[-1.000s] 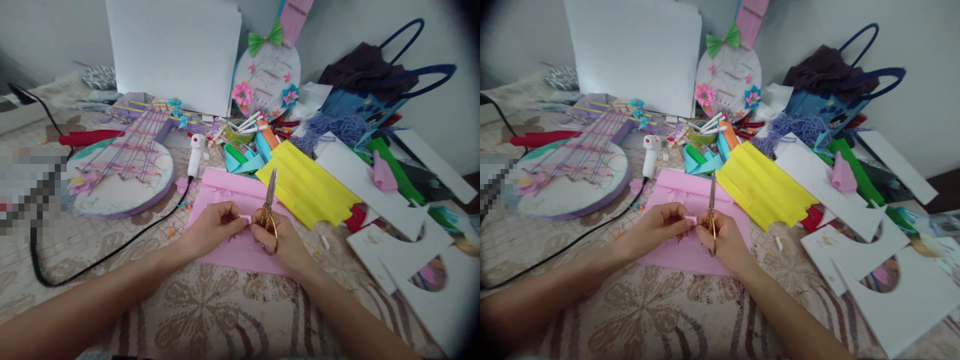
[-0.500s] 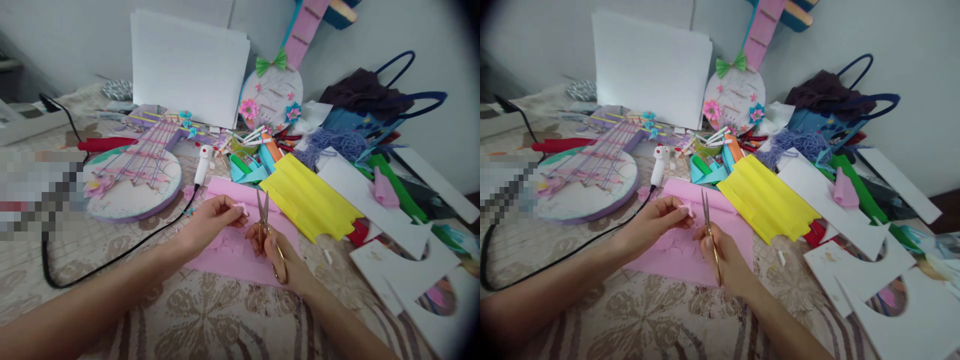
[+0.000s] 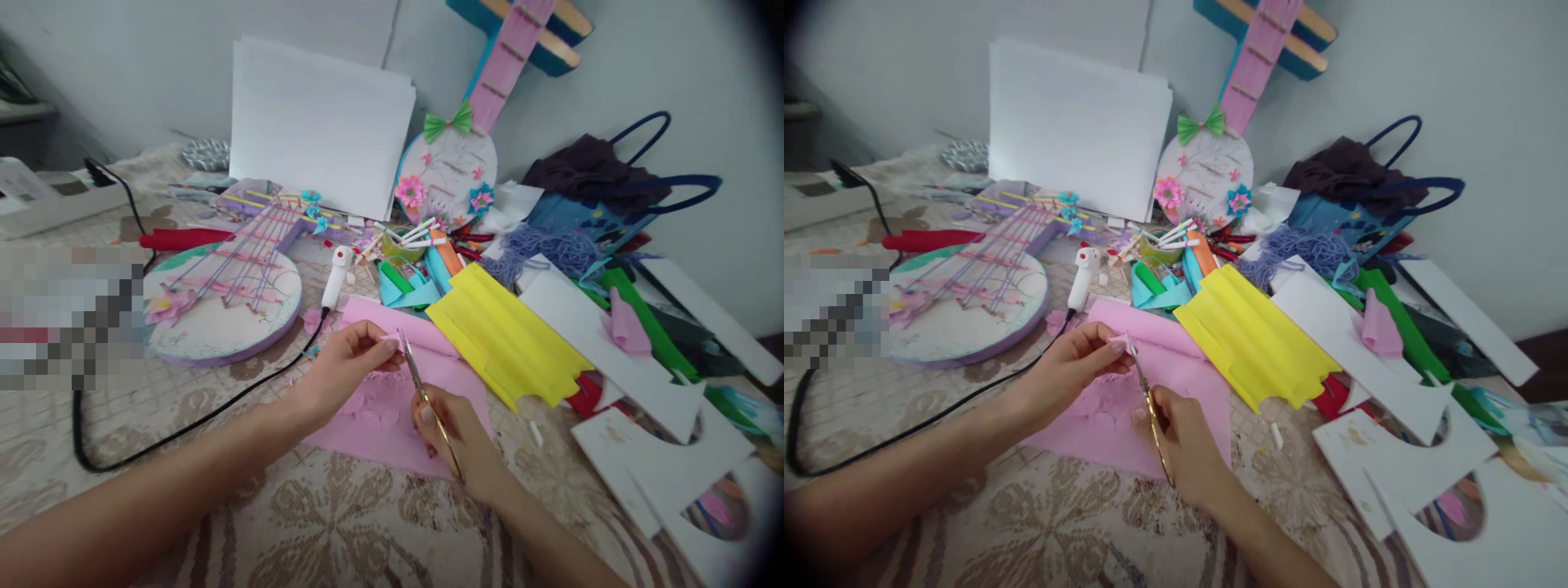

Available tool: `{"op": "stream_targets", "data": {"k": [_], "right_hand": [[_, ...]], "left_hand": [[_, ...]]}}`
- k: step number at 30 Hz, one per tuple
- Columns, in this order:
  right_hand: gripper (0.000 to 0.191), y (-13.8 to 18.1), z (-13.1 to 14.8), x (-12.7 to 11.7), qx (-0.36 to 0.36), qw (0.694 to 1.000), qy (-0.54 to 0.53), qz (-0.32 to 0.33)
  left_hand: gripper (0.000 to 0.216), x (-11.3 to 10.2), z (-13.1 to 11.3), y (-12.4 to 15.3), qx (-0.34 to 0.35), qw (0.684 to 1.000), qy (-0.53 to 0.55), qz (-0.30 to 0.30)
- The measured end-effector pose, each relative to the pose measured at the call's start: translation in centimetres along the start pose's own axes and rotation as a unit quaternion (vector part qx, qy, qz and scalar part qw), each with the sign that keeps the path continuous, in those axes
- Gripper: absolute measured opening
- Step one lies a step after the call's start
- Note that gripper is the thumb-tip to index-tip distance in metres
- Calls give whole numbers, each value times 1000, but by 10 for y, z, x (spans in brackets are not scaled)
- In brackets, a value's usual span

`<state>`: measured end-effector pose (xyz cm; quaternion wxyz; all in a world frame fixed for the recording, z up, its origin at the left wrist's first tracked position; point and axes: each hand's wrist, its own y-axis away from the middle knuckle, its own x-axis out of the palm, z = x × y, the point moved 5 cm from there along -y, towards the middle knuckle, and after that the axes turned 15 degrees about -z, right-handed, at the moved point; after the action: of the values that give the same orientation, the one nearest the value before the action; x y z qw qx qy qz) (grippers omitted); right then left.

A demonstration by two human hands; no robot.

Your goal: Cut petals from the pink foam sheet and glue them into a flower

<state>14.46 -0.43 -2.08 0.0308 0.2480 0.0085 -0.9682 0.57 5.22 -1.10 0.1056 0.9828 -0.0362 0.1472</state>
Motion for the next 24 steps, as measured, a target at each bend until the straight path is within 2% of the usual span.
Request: {"op": "stream_targets", "data": {"k": [24], "right_hand": [[42, 0, -5, 3, 30, 999, -35, 0]], "left_hand": [[16, -1, 2, 1, 0, 1000, -5, -23]]}}
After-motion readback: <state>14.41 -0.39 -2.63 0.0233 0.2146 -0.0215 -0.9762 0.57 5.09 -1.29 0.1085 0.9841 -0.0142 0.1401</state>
